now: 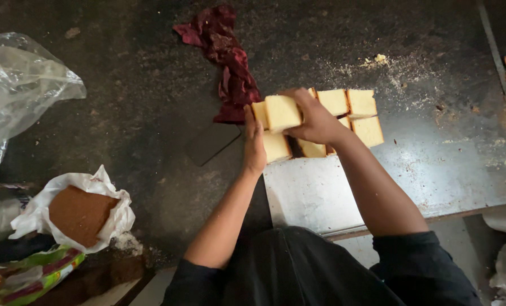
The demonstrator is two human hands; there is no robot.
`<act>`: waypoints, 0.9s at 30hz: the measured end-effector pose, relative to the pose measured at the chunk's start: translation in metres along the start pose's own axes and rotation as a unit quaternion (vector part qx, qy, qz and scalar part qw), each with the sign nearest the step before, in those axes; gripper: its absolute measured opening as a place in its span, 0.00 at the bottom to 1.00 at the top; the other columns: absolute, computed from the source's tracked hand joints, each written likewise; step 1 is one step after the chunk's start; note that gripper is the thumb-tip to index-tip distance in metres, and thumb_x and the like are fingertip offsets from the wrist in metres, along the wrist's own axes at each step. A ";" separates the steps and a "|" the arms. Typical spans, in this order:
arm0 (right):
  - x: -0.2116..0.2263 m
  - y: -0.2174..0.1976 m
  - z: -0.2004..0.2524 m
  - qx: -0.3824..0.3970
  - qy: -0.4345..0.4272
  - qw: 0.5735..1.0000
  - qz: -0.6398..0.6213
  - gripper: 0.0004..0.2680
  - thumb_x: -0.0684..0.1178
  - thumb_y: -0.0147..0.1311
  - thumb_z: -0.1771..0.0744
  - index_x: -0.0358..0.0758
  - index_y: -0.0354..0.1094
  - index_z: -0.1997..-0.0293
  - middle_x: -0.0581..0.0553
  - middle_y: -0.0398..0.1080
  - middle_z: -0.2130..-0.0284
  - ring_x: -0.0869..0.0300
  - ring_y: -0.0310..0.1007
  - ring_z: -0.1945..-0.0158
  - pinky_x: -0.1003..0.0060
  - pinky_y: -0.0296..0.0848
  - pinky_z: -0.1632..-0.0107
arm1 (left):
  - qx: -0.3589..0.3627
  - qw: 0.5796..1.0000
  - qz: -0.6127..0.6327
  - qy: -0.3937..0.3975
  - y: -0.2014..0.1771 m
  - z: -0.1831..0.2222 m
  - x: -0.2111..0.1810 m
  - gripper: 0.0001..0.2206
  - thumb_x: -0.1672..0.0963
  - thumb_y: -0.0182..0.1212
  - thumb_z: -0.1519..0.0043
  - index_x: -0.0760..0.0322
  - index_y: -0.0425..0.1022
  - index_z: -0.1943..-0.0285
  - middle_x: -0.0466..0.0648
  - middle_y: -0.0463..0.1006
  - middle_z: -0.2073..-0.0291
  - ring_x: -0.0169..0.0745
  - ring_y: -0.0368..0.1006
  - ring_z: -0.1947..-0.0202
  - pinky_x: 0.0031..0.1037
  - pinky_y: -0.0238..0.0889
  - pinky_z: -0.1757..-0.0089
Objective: The person organizes and stacks sliced pieces of cake or bread on a metal tray and a workstation surface by hand.
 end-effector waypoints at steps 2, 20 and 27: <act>-0.001 0.007 -0.006 0.062 0.010 0.997 0.042 0.32 0.48 0.70 0.43 0.40 0.58 0.33 0.36 0.66 0.43 0.43 0.66 0.38 0.52 0.66 0.36 | -0.004 0.999 -0.042 0.007 0.000 0.001 0.003 0.38 0.42 0.33 0.27 0.74 0.33 0.18 0.61 0.32 0.18 0.53 0.27 0.18 0.36 0.26 0.27; 0.025 -0.012 -0.019 0.152 0.017 0.980 0.127 0.38 0.48 0.69 0.43 0.47 0.47 0.26 0.37 0.59 0.33 0.42 0.59 0.31 0.45 0.55 0.30 | 0.059 0.920 -0.358 0.152 -0.020 0.003 -0.042 0.46 0.50 0.63 0.39 0.67 0.37 0.15 0.67 0.37 0.18 0.68 0.33 0.17 0.55 0.31 0.25; 0.030 -0.015 -0.021 0.145 0.036 0.984 0.096 0.37 0.48 0.69 0.42 0.45 0.47 0.27 0.35 0.62 0.35 0.40 0.64 0.34 0.51 0.64 0.34 | 0.095 0.894 -0.406 0.163 -0.010 -0.019 -0.065 0.55 0.50 0.80 0.49 0.65 0.38 0.19 0.67 0.55 0.27 0.69 0.47 0.23 0.58 0.40 0.31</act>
Point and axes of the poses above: each hand's wrist, its own z-axis away from the middle knuckle, its own y-axis out of the palm, x = y × z, the point moved 2 cm from there along -z, towards the middle knuckle
